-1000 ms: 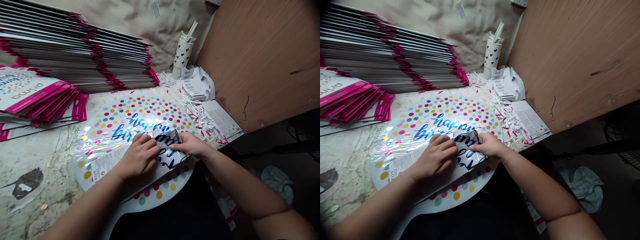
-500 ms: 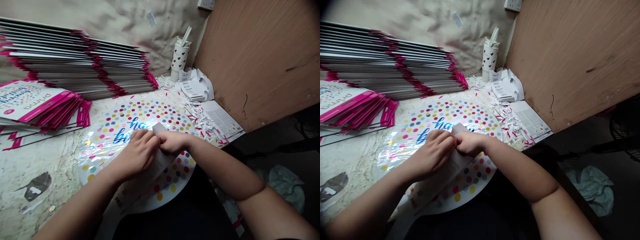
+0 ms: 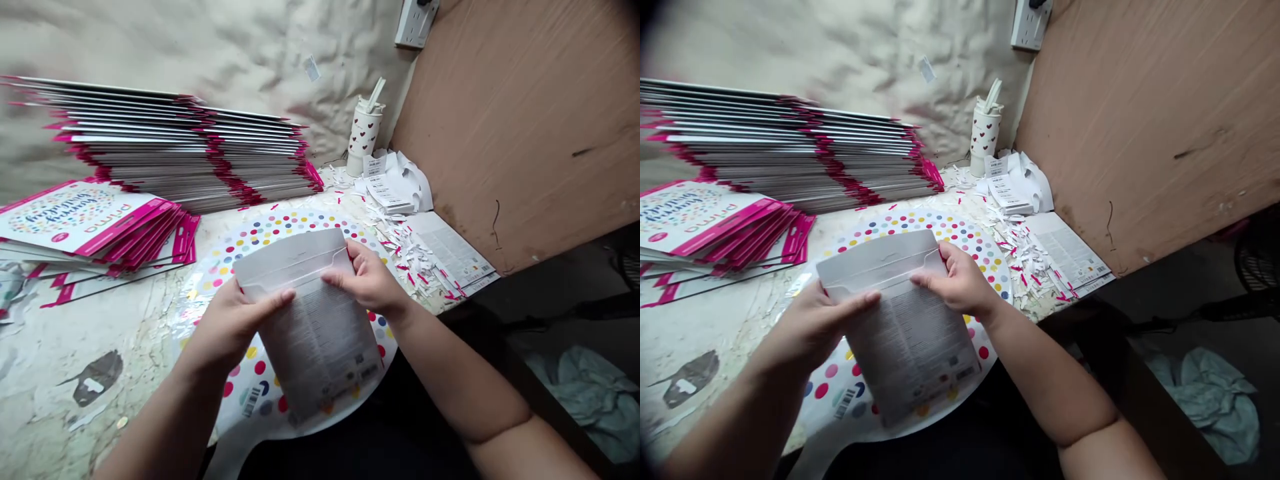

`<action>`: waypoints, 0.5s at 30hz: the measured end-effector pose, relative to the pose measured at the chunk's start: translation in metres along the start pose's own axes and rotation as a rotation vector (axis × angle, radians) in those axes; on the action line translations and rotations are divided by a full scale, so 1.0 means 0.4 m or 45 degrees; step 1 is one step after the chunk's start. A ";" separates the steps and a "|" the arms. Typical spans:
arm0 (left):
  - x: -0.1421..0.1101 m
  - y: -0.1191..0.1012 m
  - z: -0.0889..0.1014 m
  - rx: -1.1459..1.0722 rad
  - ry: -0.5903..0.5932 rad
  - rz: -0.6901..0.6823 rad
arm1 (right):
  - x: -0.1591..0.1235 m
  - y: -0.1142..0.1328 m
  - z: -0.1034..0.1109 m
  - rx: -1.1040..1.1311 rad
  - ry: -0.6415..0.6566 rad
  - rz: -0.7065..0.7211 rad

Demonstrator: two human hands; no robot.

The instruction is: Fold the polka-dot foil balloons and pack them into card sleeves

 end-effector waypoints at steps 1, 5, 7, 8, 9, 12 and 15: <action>-0.002 0.032 -0.005 -0.071 0.057 0.104 | 0.014 -0.010 0.008 -0.091 0.028 -0.034; -0.032 0.144 -0.009 0.032 0.084 0.389 | 0.047 -0.029 0.058 -0.822 -0.058 -0.020; -0.054 0.184 -0.022 0.082 0.125 0.480 | 0.034 0.011 0.036 -1.168 -0.121 0.231; -0.064 0.196 -0.023 0.082 0.114 0.504 | 0.018 0.025 0.000 -1.263 -0.063 0.369; -0.073 0.205 -0.023 0.076 0.094 0.518 | -0.002 0.029 -0.045 -1.304 0.049 0.485; -0.096 0.219 -0.024 0.061 0.047 0.552 | -0.062 0.010 -0.154 -1.268 0.398 0.613; -0.110 0.218 -0.026 0.094 0.026 0.553 | -0.083 0.008 -0.182 -1.251 0.435 0.629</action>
Point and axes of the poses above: each hand's wrist, its own x-axis towards the middle knuckle, its own z-axis out of the back of the hand, y = z × x, the point moved 10 cm from there along x, towards the middle knuckle, and after that the axes turned 8 degrees about z, right-handed, at the moved point
